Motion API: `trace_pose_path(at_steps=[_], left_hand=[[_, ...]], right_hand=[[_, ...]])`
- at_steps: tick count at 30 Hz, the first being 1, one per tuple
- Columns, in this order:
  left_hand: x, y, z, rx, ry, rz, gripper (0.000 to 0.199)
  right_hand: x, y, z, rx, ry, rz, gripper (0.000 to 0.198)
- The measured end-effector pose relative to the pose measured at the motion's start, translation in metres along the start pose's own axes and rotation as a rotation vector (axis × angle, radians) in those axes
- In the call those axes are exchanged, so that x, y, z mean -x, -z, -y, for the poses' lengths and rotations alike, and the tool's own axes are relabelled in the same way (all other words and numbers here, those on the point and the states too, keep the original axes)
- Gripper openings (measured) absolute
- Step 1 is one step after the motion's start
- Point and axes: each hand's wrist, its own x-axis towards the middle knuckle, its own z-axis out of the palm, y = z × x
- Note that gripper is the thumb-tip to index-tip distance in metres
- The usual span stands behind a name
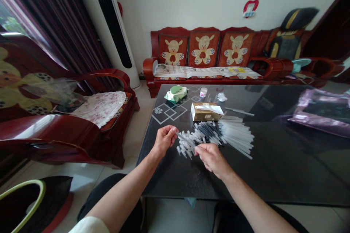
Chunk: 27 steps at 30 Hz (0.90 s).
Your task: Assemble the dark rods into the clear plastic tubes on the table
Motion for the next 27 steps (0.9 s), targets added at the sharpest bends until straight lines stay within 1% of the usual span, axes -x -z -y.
trace_pose_path(at_steps=[2,4,7,9,13,19,23,27], left_hand=[[0.001,0.000,-0.003,-0.021,-0.013,0.013,0.037],[0.002,0.000,-0.005,-0.047,-0.009,0.033,0.038],[0.002,0.001,-0.006,-0.062,-0.011,0.061,0.038],[0.002,0.001,-0.006,-0.057,-0.005,0.062,0.038],[0.000,-0.001,-0.003,0.007,0.018,0.057,0.039],[0.003,-0.003,0.009,0.210,0.095,0.134,0.038],[0.004,-0.002,0.020,0.255,0.140,0.156,0.042],[0.007,-0.006,0.027,0.241,0.187,0.198,0.043]], right_hand=[[0.002,-0.001,0.001,-0.194,-0.113,0.049,0.033],[0.002,-0.001,0.002,-0.333,-0.183,0.106,0.034],[0.001,0.003,0.000,-0.459,-0.247,0.189,0.033],[0.000,0.004,-0.002,-0.507,-0.262,0.220,0.032],[-0.002,0.004,-0.002,-0.523,-0.247,0.216,0.030],[-0.005,-0.003,-0.003,-0.510,-0.219,0.166,0.034],[-0.007,-0.009,-0.011,-0.504,-0.212,0.130,0.035],[-0.008,-0.015,-0.015,-0.521,-0.212,0.094,0.035]])
